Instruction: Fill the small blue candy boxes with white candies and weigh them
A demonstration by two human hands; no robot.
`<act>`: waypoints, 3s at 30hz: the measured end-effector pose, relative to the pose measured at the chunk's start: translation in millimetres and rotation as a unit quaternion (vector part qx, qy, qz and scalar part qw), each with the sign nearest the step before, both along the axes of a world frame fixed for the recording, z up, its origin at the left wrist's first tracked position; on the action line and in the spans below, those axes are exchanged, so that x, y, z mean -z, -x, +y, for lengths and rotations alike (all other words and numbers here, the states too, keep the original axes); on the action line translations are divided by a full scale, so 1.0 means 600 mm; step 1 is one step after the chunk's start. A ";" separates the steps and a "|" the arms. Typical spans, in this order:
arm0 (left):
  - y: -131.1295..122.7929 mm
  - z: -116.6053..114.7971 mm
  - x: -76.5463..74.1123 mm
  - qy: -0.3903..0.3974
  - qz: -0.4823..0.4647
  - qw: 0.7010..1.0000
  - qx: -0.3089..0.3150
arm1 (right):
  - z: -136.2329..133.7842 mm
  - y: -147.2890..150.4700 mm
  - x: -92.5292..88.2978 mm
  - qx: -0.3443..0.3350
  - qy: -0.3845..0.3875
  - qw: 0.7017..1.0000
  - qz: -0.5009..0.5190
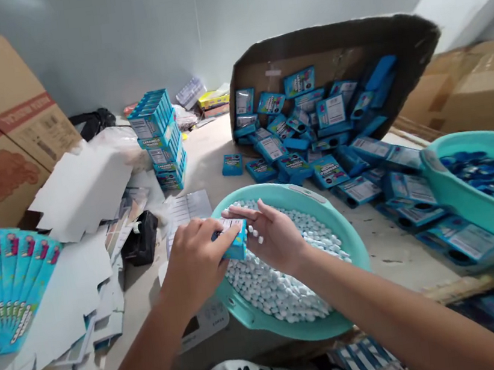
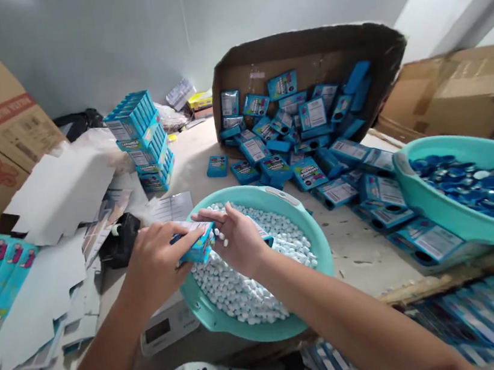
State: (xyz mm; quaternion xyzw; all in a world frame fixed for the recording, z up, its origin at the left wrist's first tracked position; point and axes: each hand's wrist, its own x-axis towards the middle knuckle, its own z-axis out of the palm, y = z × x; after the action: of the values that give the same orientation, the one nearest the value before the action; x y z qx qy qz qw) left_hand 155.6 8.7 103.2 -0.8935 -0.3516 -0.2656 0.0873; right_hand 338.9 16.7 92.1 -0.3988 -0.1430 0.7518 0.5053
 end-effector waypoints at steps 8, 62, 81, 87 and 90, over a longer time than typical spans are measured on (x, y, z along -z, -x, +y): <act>0.011 -0.008 -0.005 0.032 -0.021 0.999 -0.007 | -0.005 -0.005 -0.001 -0.022 -0.027 0.999 -0.016; 0.211 -0.057 0.161 0.303 -0.499 0.809 -0.066 | -0.001 -0.025 0.039 -0.082 -0.415 0.588 -0.689; 0.115 -0.047 0.121 0.071 -0.201 0.963 -0.162 | 0.010 -0.012 0.012 -0.172 -0.356 0.633 -0.666; 0.134 -0.049 0.142 0.059 -0.268 0.945 -0.177 | 0.005 -0.019 0.003 -0.171 -0.343 0.626 -0.679; 0.140 -0.049 0.149 0.061 -0.272 0.949 -0.147 | 0.006 -0.022 0.007 -0.173 -0.357 0.617 -0.680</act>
State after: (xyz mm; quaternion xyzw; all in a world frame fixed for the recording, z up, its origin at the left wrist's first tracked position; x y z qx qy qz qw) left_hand 71.6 -20.5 13.8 -0.7291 -0.5053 -0.4608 -0.0286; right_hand 352.1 20.3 87.6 -0.5523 -0.7690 0.2283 0.2269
